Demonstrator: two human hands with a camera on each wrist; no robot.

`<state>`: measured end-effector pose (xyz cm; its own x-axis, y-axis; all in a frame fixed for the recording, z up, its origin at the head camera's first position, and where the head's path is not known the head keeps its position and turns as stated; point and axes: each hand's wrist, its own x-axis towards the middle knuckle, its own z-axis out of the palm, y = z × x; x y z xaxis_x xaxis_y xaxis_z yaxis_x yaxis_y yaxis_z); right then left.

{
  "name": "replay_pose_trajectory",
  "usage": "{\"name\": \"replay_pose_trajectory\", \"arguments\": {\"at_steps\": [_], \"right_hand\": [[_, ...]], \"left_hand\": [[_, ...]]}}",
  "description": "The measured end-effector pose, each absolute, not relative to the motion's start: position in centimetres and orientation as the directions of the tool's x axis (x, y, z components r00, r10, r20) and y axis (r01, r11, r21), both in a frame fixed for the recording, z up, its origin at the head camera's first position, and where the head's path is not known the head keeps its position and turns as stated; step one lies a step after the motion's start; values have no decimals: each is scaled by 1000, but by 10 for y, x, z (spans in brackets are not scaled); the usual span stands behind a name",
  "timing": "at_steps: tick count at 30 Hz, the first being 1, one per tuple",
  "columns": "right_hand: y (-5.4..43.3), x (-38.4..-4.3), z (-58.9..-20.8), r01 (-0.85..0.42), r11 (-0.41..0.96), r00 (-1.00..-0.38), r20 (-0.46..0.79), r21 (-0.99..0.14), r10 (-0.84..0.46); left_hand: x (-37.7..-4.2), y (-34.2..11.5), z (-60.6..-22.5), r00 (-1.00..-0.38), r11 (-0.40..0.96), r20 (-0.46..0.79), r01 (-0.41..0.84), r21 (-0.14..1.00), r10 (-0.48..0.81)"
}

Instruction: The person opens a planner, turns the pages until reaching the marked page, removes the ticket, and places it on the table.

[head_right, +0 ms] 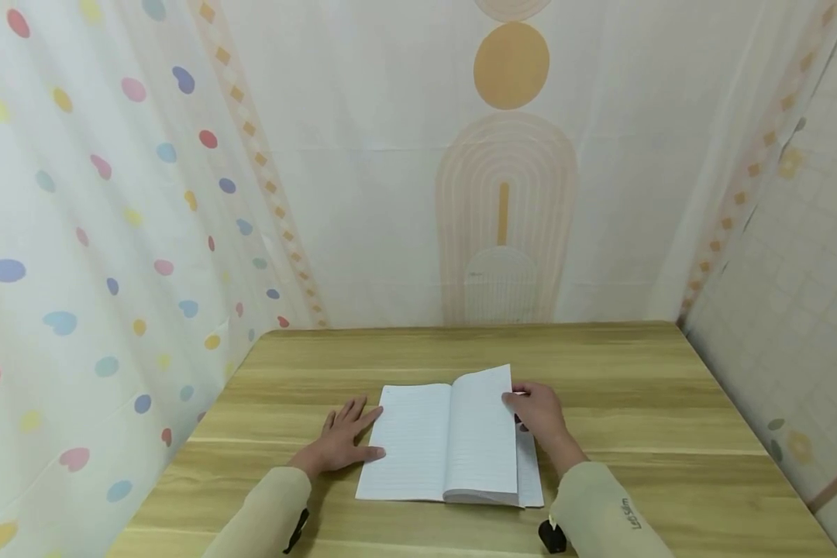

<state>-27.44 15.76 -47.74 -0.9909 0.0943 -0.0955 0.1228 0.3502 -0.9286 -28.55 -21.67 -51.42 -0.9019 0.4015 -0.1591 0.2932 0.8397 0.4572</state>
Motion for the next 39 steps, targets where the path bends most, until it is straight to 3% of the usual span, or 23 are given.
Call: {"name": "replay_pose_trajectory", "arguments": {"at_steps": [5, 10, 15, 17, 20, 24, 28, 33, 39], "right_hand": [[145, -273, -468, 110, 321, -993, -90, -941, 79], [130, -271, -459, 78, 201, -996, -68, -977, 56], [110, -266, -458, 3, 71, -998, -7, -997, -59], [103, -262, -460, -69, 119, -990, 53, -990, -133], [95, -254, -467, -253, 345, -946, 156, -904, -284], [87, -245, -478, -550, 620, -820, 222, -560, -527], [80, -238, -486, -640, 694, -760, 133, -330, -636], [76, -235, -492, -627, 730, -767, 54, -270, -639], [80, -237, -496, -622, 711, -770, 95, -326, -630]], "left_hand": [[-285, -217, -516, -903, 841, -154, 295, 454, 400], [-284, -217, -514, -899, 826, -139, 309, 472, 416], [-283, -217, -511, -898, 815, -135, 307, 491, 420], [-282, -216, -510, -899, 819, -143, 300, 489, 415], [-282, -215, -510, -902, 824, -144, 295, 483, 407], [-282, -214, -511, -903, 833, -143, 300, 464, 405], [-284, -214, -511, -913, 819, -104, 297, 491, 394], [-287, -213, -514, -933, 790, -77, 252, 559, 352], [-285, -214, -514, -916, 830, -117, 286, 479, 384]]}}
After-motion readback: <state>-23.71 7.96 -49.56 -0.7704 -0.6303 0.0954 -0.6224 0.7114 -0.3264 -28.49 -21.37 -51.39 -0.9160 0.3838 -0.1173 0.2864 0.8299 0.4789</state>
